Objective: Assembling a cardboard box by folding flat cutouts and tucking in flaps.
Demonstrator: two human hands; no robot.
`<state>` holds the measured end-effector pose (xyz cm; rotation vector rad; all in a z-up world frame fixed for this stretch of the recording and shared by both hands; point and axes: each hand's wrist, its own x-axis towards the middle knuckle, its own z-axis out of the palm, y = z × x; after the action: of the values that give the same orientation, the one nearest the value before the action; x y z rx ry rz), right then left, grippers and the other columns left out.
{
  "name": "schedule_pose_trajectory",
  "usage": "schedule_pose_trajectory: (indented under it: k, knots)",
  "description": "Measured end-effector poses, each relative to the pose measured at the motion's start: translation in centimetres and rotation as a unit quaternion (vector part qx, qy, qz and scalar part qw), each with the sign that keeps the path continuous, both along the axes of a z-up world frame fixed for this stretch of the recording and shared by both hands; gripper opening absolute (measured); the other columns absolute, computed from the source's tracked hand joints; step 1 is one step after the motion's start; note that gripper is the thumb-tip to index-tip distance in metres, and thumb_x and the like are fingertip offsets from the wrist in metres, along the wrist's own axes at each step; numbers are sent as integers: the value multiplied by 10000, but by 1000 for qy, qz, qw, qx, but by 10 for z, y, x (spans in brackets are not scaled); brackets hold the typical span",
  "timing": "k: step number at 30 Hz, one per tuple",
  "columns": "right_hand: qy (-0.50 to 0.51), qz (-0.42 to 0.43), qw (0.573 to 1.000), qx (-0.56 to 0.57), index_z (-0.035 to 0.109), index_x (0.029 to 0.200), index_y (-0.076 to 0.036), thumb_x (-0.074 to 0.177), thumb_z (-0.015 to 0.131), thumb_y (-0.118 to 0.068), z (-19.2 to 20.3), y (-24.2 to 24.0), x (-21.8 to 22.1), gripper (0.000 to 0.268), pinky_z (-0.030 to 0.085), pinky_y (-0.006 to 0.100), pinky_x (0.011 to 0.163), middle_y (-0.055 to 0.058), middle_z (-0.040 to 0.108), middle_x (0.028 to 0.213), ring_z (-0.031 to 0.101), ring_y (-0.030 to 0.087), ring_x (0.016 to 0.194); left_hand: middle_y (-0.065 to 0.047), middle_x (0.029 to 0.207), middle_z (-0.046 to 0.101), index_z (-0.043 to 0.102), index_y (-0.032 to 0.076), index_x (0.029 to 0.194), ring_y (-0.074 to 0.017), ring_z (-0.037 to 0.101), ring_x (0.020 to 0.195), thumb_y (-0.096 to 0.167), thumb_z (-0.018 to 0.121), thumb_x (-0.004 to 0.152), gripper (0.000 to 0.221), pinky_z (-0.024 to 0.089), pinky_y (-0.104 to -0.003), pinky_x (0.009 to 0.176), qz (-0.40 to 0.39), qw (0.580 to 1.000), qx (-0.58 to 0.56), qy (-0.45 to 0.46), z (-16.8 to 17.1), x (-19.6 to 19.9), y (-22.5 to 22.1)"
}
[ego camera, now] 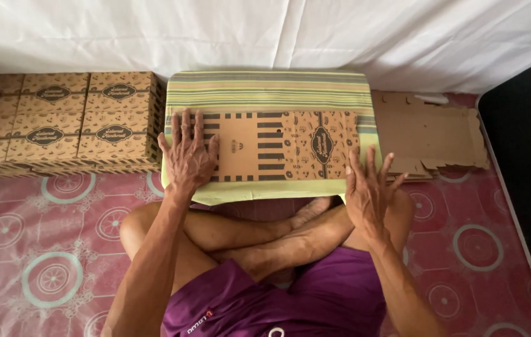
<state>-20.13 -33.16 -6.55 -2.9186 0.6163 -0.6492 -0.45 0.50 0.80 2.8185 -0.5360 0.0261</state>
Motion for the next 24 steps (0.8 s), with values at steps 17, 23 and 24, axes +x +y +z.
schedule_pose_trajectory:
  k: [17, 23, 24]
  knots:
    - [8, 202, 974, 105, 546, 1502, -178, 1027, 540, -544, 54, -58, 107, 599, 353, 688, 1105, 179, 480, 1544, 416, 447, 1435, -135, 1575, 400, 327, 209, 1590, -372, 273, 1507, 604, 457, 947, 765, 194, -717, 1117, -9, 998, 59, 8, -23, 50, 5]
    - [221, 242, 934, 145, 492, 1550, -170, 892, 731, -477, 77, -67, 156, 765, 291, 673, 1163, 224, 552, 1475, 532, 447, 1354, -179, 1456, 547, 324, 228, 1605, -404, 473, 1394, 488, 741, 845, 905, 340, -634, 1077, -92, 989, 73, 95, 29, 69, 13]
    - [243, 233, 927, 163, 534, 1526, -163, 879, 763, -391, 85, -67, 154, 723, 370, 628, 1151, 230, 610, 1424, 573, 426, 1323, -193, 1432, 556, 325, 242, 1606, -419, 505, 1362, 505, 781, 812, 952, 385, -624, 1047, -106, 987, 75, 93, 24, 74, 14]
